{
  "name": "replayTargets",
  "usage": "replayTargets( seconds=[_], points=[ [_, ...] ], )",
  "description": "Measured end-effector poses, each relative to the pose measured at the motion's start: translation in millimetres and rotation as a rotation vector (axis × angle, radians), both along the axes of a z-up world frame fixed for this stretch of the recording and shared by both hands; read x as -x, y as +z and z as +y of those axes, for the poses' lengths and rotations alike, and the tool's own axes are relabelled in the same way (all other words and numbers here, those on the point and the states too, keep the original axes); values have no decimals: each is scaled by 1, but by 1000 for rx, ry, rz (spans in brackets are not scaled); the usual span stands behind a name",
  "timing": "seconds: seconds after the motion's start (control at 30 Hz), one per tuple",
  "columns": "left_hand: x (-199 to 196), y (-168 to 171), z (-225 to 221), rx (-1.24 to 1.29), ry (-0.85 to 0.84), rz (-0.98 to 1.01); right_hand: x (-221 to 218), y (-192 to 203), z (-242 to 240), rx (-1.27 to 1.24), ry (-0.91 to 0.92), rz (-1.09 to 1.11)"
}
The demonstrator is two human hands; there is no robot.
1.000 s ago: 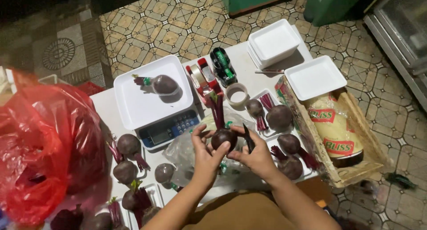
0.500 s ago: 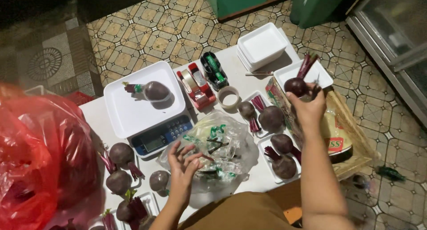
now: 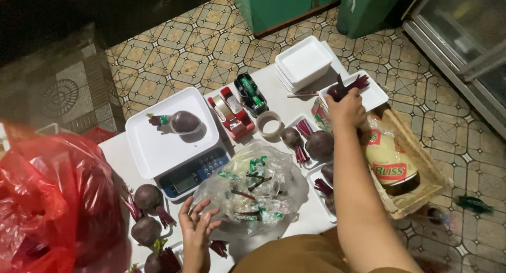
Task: The person trims the stems from beets with a knife, wraps the beets individually in plastic film, and places them into a wooden crate.
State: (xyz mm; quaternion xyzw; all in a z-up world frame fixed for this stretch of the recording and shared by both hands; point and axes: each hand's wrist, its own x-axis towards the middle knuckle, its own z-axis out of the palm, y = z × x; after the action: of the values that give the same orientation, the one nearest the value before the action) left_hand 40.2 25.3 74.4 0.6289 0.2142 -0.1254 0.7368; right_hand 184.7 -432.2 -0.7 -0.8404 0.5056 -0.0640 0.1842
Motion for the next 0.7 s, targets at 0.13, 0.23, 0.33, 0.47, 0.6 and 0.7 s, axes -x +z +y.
replayTargets(
  seconds=[0.13,0.23,0.33,0.47,0.6,0.7],
  points=[
    [4,-10,11,15,16,2,0,6,2,18,22,19],
    [5,-19,18,16,19,-24,-2,19,6,-17,15,-15],
    [4,-18,18,41,54,-54,-6,18,7,-55,49,12],
    [0,-10,17,19,57,-62,-3,19,8,-36,86,-8],
    [-2,9,8,-14,52,-24,-2,18,6,-37,103,-38],
    [-5,3,12,5,51,-73,3,36,8,-31,98,-49]
  ],
)
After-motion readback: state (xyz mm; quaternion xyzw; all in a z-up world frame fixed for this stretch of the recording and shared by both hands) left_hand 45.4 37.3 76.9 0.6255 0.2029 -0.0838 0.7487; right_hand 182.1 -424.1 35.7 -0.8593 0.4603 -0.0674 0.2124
